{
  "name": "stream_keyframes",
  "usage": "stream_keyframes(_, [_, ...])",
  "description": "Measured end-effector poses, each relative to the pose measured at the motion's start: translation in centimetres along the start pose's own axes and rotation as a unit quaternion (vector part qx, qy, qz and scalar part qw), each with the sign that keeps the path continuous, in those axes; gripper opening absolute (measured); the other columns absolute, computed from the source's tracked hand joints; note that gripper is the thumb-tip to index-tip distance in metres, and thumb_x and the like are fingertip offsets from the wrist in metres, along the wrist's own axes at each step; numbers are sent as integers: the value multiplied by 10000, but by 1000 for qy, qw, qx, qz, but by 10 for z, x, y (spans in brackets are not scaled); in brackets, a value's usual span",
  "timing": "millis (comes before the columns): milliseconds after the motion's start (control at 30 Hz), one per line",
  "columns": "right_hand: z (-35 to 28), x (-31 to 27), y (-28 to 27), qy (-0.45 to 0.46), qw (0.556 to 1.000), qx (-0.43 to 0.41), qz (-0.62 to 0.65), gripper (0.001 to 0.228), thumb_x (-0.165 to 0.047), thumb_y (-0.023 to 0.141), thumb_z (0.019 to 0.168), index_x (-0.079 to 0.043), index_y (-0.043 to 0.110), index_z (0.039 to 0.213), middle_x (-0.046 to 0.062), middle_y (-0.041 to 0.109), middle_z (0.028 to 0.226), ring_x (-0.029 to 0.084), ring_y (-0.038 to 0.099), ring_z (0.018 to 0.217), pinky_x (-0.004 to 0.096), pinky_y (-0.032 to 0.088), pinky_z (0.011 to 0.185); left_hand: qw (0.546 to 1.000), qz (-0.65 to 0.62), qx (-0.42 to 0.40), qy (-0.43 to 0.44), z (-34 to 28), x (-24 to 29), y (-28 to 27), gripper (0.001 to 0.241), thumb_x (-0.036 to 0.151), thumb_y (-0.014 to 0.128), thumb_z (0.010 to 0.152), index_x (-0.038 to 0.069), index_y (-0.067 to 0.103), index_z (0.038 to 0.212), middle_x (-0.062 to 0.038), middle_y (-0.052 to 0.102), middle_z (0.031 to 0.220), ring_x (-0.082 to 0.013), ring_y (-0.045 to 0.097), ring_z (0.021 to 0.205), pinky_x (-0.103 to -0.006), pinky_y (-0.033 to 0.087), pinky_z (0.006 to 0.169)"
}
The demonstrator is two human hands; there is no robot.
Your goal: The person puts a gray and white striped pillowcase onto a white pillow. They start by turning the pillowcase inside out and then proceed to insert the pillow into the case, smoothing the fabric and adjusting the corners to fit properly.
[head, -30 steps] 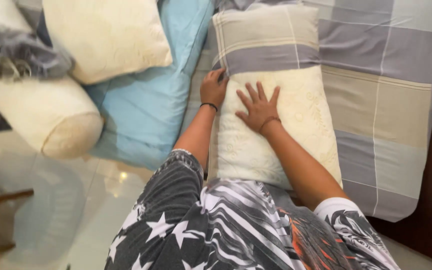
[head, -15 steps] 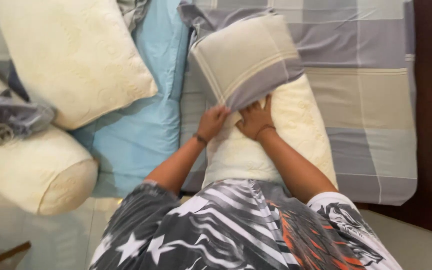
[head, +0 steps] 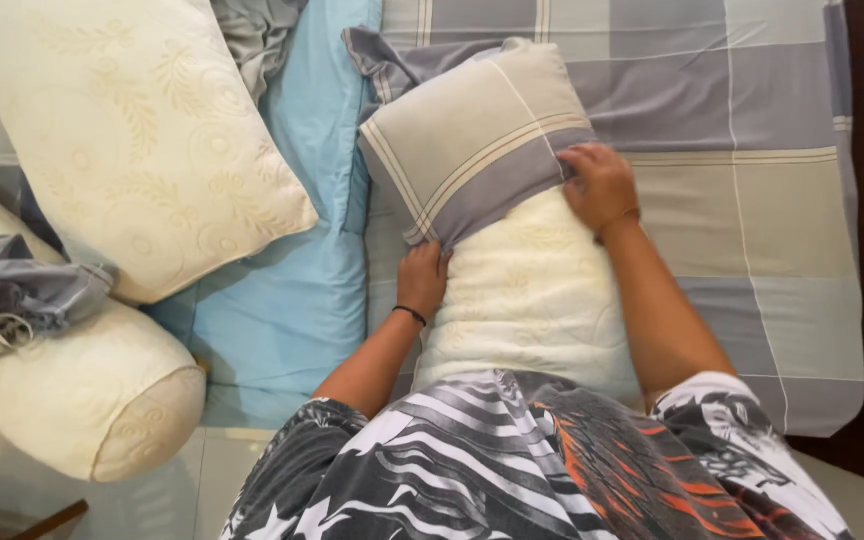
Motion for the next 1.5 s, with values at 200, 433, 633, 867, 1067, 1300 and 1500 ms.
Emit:
stream_keyframes(200, [-17,68,41,89,988,-109,-60,101,-113,626,910,-94,724,912,107,736,977,332,658,1026,472,473,976,1000,-5,6,-5,2,-2,4,234,251,598,1002,45,559,896,-170,622,855,-406,592,879,-539,450,779])
stream_keyframes(433, [-152,173,22,301,946,6,121,267,-289,589,993,-50,704,1023,193,718,972,371,690,911,458,548,817,998,-24,35,-35,-16,4,-15,206,248,619,991,45,596,960,-171,623,935,-410,586,933,-536,452,808])
stream_keyframes(633, [-321,198,-38,426,842,-212,255,526,-405,465,1069,-63,519,1465,156,665,1283,303,627,1136,440,490,948,975,-189,71,-91,-77,-14,-18,529,344,680,952,75,533,1383,-232,482,1416,-398,447,1345,-446,387,1104])
stream_keyframes(867, [-281,141,-45,369,862,-150,312,488,-386,525,1119,78,641,1217,235,656,950,289,553,779,413,425,685,937,-273,-103,-194,-134,-5,50,841,369,586,1044,85,84,1657,-266,64,1682,-400,45,1558,-467,146,1239])
stream_keyframes(1067, [-137,-24,-213,252,916,-165,264,484,-386,588,1088,82,702,1055,246,659,776,295,555,616,410,426,568,941,-271,-161,-123,-108,85,74,638,342,494,1073,58,258,1594,-228,286,1602,-358,259,1485,-445,265,1195])
stream_keyframes(1300, [-125,-149,-151,-68,962,-262,26,330,-402,698,927,-75,724,885,180,672,682,329,655,586,438,510,554,815,-504,14,-284,-49,83,10,729,407,532,938,188,290,1591,-119,467,1583,-303,508,1373,-594,447,1026])
stream_keyframes(1500, [-216,-136,-28,-117,909,-396,-52,425,-504,577,1000,-144,748,851,143,721,751,349,701,674,484,534,596,885,-422,50,-191,-43,4,17,728,336,632,971,180,298,1598,-139,420,1573,-272,435,1442,-492,413,1068])
Point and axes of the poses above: each hand's wrist, its own z-axis towards the middle knuckle, its own y-axis out of the palm, x = y × z, the point moved 3 cm from there along z, towards the middle knuckle
